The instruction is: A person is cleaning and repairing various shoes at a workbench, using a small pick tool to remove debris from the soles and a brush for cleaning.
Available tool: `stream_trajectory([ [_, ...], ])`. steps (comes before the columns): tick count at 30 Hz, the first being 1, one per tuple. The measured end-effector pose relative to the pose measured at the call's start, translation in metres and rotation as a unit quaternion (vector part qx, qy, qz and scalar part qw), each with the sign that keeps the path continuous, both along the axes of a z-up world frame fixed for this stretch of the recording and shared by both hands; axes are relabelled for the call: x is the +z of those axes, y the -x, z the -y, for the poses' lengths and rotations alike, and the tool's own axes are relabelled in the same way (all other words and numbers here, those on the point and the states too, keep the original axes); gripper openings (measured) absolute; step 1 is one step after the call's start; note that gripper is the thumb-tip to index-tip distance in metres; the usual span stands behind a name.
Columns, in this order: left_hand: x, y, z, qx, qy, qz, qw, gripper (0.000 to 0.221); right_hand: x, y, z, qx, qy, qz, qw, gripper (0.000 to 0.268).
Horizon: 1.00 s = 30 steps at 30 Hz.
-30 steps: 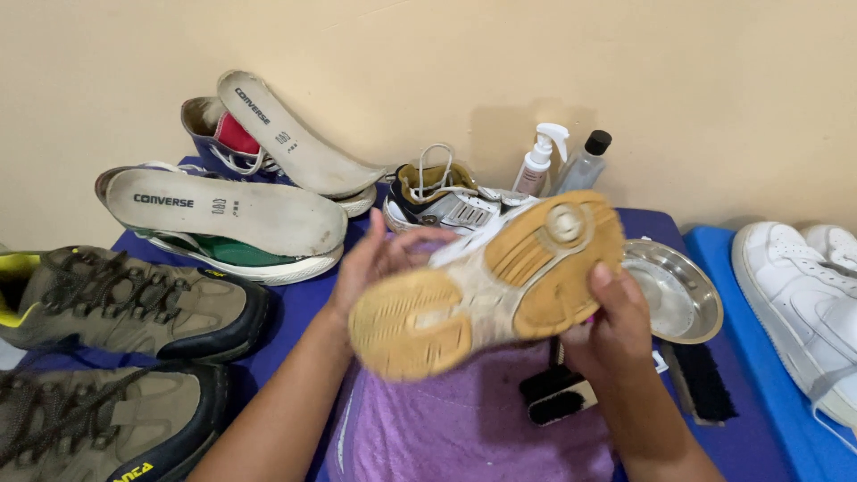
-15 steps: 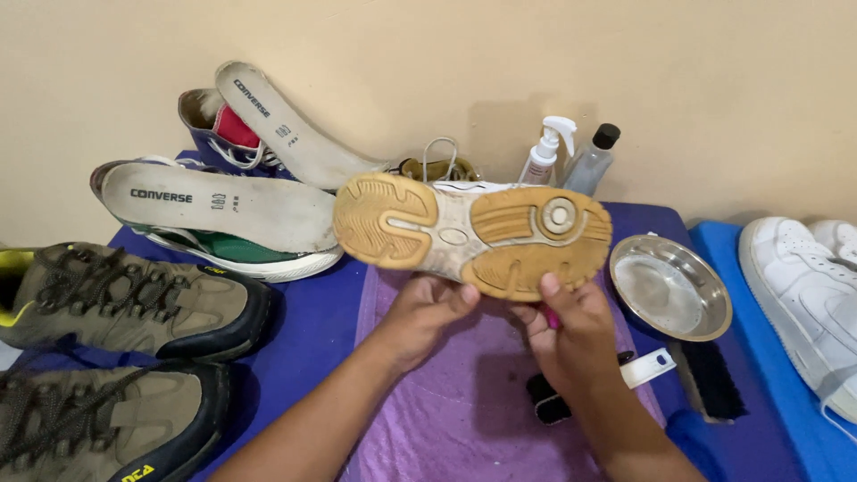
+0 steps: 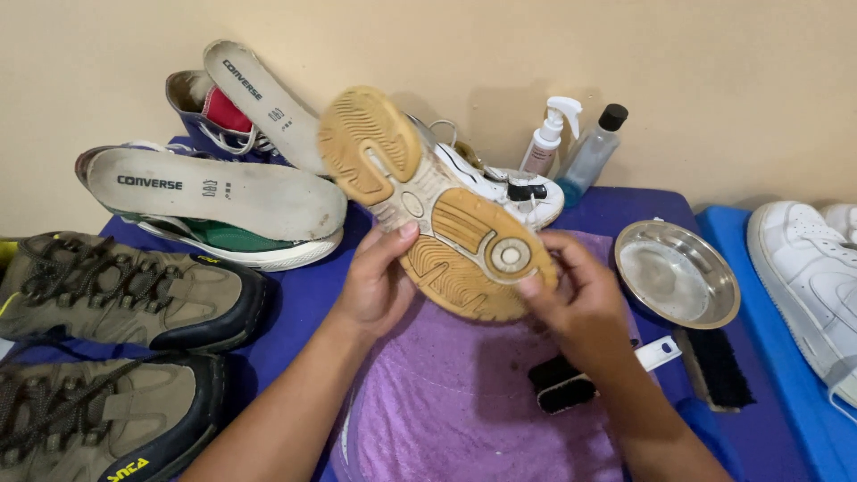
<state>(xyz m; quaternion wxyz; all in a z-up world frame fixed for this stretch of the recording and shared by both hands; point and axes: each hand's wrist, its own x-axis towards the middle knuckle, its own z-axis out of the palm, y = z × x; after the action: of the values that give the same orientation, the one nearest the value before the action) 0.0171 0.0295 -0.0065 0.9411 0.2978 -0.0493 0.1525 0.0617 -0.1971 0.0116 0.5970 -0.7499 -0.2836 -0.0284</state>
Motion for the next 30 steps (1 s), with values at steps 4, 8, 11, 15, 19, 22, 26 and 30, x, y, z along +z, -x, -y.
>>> stream_trajectory([
  [4, 0.015, 0.005, 0.008, 0.025, -0.011, -0.028, 0.999, 0.028, 0.006, 0.011, -0.013, 0.058, -0.018, -0.083, 0.995, 0.042],
  [8, 0.019, 0.006, 0.009, 0.039, -0.046, -0.056, 0.997, 0.044, 0.003, 0.006, -0.009, 0.052, -0.012, -0.123, 0.991, 0.034],
  [11, 0.028, 0.007, 0.014, 0.002, -0.025, -0.051, 0.998, 0.062, 0.007, 0.009, -0.007, 0.043, 0.018, -0.128, 0.991, 0.031],
  [15, 0.015, 0.013, 0.027, -0.082, 0.057, -0.042, 0.994, 0.071, 0.004, 0.02, -0.017, 0.01, 0.161, -0.069, 0.985, 0.038],
  [19, -0.007, 0.004, 0.017, -0.1, 0.044, -0.056, 0.992, 0.058, 0.025, 0.024, -0.025, 0.023, 0.212, 0.013, 0.977, 0.045],
  [22, 0.002, 0.002, 0.016, -0.073, 0.017, -0.068, 0.995, 0.046, 0.032, 0.023, -0.023, 0.042, 0.246, 0.071, 0.966, 0.043],
  [26, 0.004, 0.0, 0.017, -0.088, 0.013, -0.128, 0.988, 0.048, 0.004, 0.007, -0.008, -0.049, 0.252, 0.028, 0.966, 0.032],
  [30, 0.002, -0.001, 0.016, -0.082, -0.012, -0.128, 0.988, 0.045, 0.008, 0.004, -0.005, -0.158, 0.173, 0.038, 0.971, 0.011],
])
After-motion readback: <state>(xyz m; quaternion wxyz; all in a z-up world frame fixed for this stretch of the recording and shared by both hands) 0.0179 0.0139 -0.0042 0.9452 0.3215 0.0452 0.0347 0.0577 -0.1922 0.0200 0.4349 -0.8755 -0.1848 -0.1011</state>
